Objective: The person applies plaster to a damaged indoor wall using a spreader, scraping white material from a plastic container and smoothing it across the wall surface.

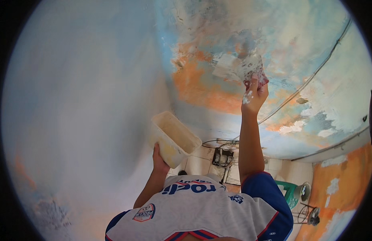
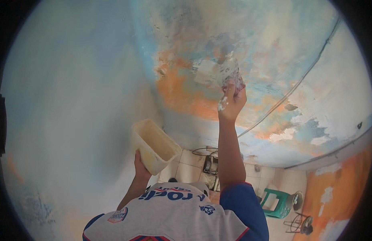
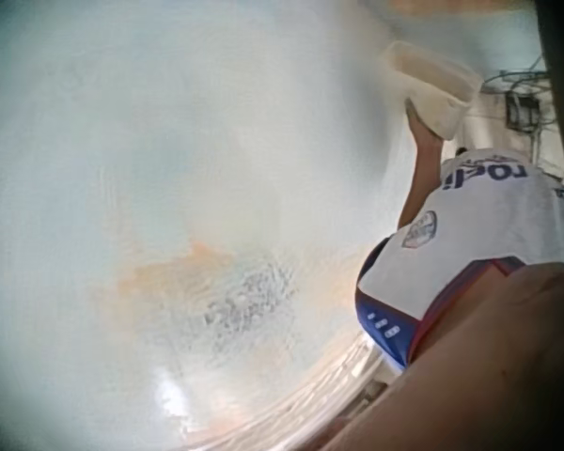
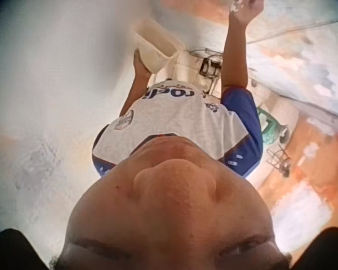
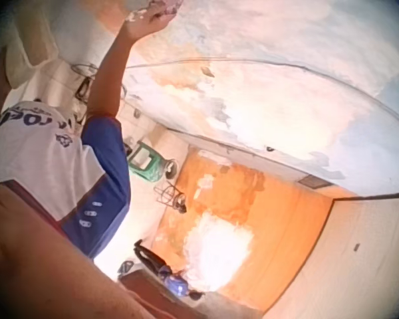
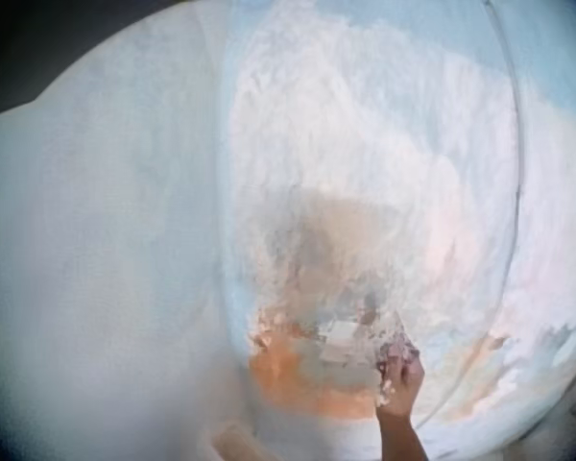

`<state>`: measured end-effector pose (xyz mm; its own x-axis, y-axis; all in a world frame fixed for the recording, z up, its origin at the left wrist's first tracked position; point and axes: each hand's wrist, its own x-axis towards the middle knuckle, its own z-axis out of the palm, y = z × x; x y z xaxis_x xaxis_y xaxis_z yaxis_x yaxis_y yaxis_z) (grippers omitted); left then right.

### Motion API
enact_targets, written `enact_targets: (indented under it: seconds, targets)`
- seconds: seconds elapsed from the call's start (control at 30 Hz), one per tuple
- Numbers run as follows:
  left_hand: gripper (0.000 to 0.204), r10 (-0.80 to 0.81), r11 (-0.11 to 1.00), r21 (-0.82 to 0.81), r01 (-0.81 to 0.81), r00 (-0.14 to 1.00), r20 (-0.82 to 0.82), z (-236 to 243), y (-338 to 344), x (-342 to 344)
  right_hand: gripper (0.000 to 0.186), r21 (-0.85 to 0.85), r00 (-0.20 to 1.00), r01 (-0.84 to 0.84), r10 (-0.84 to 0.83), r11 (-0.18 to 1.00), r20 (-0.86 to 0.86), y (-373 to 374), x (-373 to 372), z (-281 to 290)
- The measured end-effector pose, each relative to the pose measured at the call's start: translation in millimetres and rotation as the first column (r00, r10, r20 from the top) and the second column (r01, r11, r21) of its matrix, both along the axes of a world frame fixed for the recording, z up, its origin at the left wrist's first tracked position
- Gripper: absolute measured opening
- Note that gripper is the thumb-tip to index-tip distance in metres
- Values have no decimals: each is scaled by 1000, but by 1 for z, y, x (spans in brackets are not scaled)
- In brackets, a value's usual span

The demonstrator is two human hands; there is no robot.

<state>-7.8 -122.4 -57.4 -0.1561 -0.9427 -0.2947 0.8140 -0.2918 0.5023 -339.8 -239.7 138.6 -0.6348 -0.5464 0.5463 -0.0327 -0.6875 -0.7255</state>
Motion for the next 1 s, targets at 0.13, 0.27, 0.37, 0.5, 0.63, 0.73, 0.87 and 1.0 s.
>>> enact_targets:
  seconds: [0.13,0.27,0.37,0.5,0.63,0.73,0.87,1.0]
  targets:
    - [59,-78,997,25,79,996,-39,-12,-10,18,30,-222,539,659,-657,718,-527,-12,4,32]
    - [59,-106,989,101,105,994,4,-16,-19,19,42,-410,191,749,-762,521,-619,-55,10,31]
    - [59,-103,986,135,101,995,8,-19,-16,17,43,-414,-56,833,-690,366,-722,-94,27,13]
    - [59,-114,990,89,111,993,27,-19,-22,25,42,-399,-68,857,-696,327,-715,-106,27,8]
    - [60,-122,991,48,122,992,-3,-26,-26,25,42,-388,-68,822,-605,417,-794,-102,30,-7]
    - [61,-168,985,43,169,985,-26,-33,-39,17,44,-401,-30,768,-598,499,-801,-85,33,-14]
    - [60,-131,990,61,131,991,2,-17,-36,6,49,-298,191,723,-594,623,-781,-28,30,24]
    - [58,-182,982,43,183,983,-22,-19,-30,2,44,-425,-107,774,-564,469,-819,-51,15,36]
